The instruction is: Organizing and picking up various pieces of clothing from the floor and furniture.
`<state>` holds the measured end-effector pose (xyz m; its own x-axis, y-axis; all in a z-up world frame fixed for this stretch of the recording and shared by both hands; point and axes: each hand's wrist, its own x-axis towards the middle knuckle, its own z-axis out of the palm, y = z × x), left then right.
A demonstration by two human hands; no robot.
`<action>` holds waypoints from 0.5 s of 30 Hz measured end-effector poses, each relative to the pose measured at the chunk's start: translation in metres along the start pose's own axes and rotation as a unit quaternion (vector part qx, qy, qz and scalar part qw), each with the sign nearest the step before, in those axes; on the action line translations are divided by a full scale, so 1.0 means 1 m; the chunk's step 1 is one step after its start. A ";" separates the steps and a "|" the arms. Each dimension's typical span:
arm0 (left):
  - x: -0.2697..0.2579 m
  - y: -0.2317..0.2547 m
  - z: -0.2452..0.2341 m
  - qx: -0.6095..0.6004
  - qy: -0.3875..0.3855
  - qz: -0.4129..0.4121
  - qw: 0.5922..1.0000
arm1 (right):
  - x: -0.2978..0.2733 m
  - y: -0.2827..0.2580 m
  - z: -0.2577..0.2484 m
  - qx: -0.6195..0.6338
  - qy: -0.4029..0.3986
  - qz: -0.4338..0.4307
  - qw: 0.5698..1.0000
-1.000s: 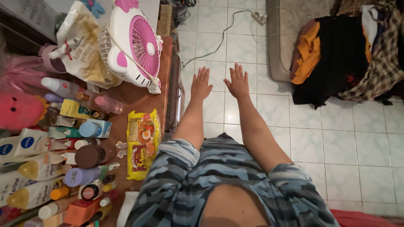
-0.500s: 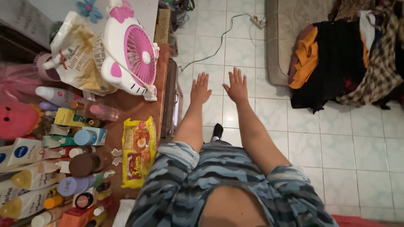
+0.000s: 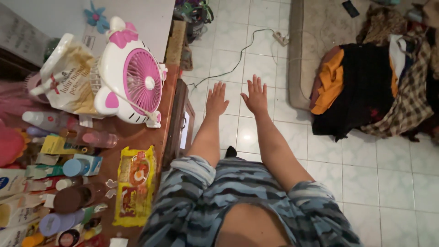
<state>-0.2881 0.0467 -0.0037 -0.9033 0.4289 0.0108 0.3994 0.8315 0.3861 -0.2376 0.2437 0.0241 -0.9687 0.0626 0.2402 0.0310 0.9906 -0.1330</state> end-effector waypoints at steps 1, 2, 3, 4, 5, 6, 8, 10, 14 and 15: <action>0.005 0.000 0.002 0.000 0.000 -0.003 1.000 | 0.006 0.004 0.002 0.001 -0.001 -0.002 1.000; 0.011 0.001 0.003 -0.002 0.013 -0.001 1.000 | 0.012 0.008 0.004 0.004 0.001 0.000 1.000; 0.016 0.002 0.006 -0.004 0.025 0.002 1.000 | 0.016 0.013 0.006 0.007 0.003 0.003 1.000; 0.018 0.004 0.007 -0.004 0.024 0.000 1.000 | 0.018 0.017 0.009 0.008 0.002 0.002 1.000; 0.023 0.005 0.006 0.003 0.022 0.000 1.000 | 0.022 0.020 0.010 0.006 0.002 0.000 1.000; 0.028 0.006 0.005 0.010 0.019 0.000 1.000 | 0.026 0.024 0.012 0.005 0.003 -0.003 1.000; 0.035 0.007 0.007 0.021 0.020 -0.001 1.000 | 0.032 0.025 0.006 0.017 -0.005 0.001 1.000; 0.040 0.010 0.011 0.030 0.020 -0.004 0.999 | 0.035 0.031 0.005 0.030 -0.014 0.005 0.999; 0.051 0.009 0.012 0.040 0.026 -0.012 0.999 | 0.046 0.036 0.007 0.031 -0.006 -0.013 0.999; 0.054 0.009 0.011 0.038 0.030 -0.015 0.999 | 0.050 0.037 0.005 0.033 -0.007 -0.014 0.999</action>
<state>-0.3314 0.0808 -0.0096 -0.9218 0.3837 0.0556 0.3808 0.8692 0.3154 -0.2859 0.2826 0.0265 -0.9725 0.0327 0.2307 -0.0118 0.9819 -0.1889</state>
